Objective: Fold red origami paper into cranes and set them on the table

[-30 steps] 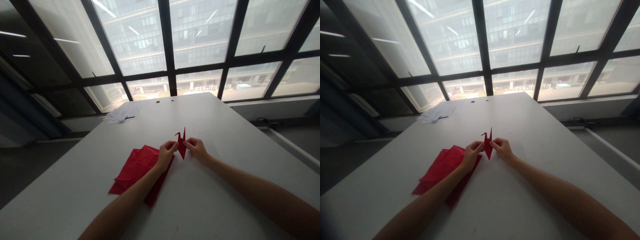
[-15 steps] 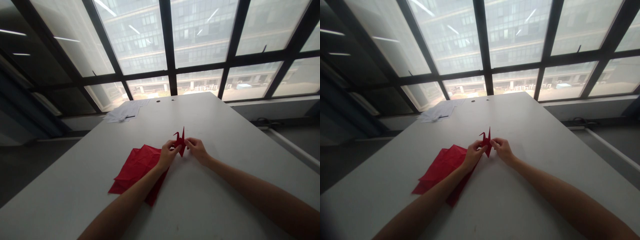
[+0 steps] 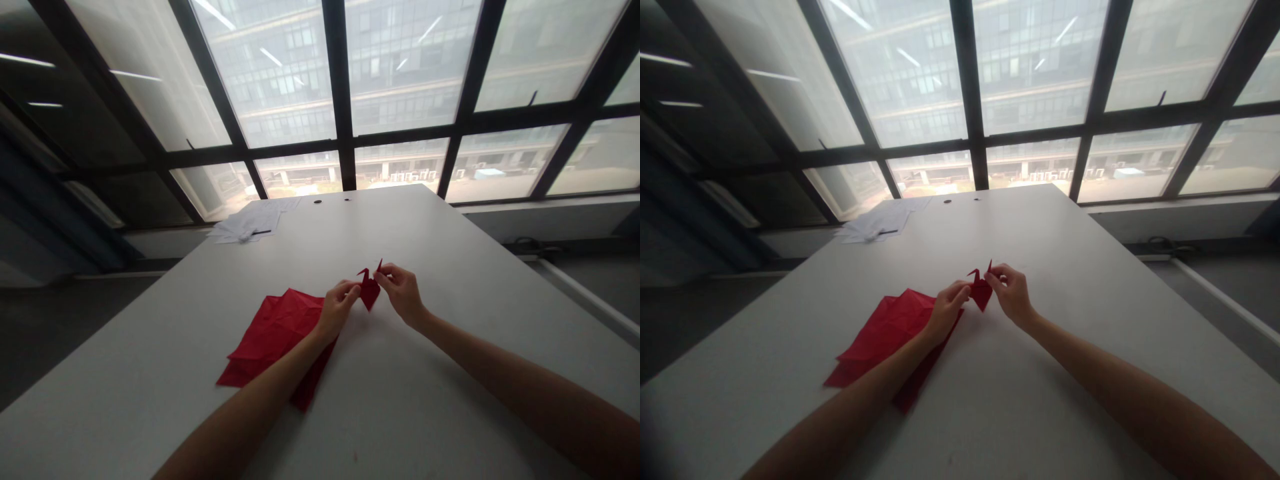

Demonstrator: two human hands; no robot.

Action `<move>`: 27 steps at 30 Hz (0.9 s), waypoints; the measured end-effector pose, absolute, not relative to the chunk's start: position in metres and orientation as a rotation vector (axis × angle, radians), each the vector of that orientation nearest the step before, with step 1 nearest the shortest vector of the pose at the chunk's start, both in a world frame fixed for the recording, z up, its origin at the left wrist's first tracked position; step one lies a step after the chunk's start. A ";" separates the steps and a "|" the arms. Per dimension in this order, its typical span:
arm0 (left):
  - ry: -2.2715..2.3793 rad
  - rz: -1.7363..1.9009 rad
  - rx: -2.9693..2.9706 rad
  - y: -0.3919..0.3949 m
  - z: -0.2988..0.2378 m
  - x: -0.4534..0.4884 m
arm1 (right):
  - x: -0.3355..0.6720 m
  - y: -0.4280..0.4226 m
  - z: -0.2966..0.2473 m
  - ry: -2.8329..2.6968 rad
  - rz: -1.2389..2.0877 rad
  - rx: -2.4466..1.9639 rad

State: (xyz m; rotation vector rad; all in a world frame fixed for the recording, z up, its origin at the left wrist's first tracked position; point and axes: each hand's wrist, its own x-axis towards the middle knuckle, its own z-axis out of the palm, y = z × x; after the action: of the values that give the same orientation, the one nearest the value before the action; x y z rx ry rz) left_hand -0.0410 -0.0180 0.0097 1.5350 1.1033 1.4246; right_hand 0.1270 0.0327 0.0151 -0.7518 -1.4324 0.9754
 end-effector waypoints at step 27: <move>1.041 1.635 1.673 -0.018 0.004 -0.038 | 0.136 0.041 0.016 -1.578 0.860 -0.766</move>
State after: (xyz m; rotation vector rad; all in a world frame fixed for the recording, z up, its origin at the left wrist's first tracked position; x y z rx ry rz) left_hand -0.0376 -0.0180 0.0040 1.6726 1.0406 1.6347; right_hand 0.1361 0.0414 0.0159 -0.7665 -1.5782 0.8598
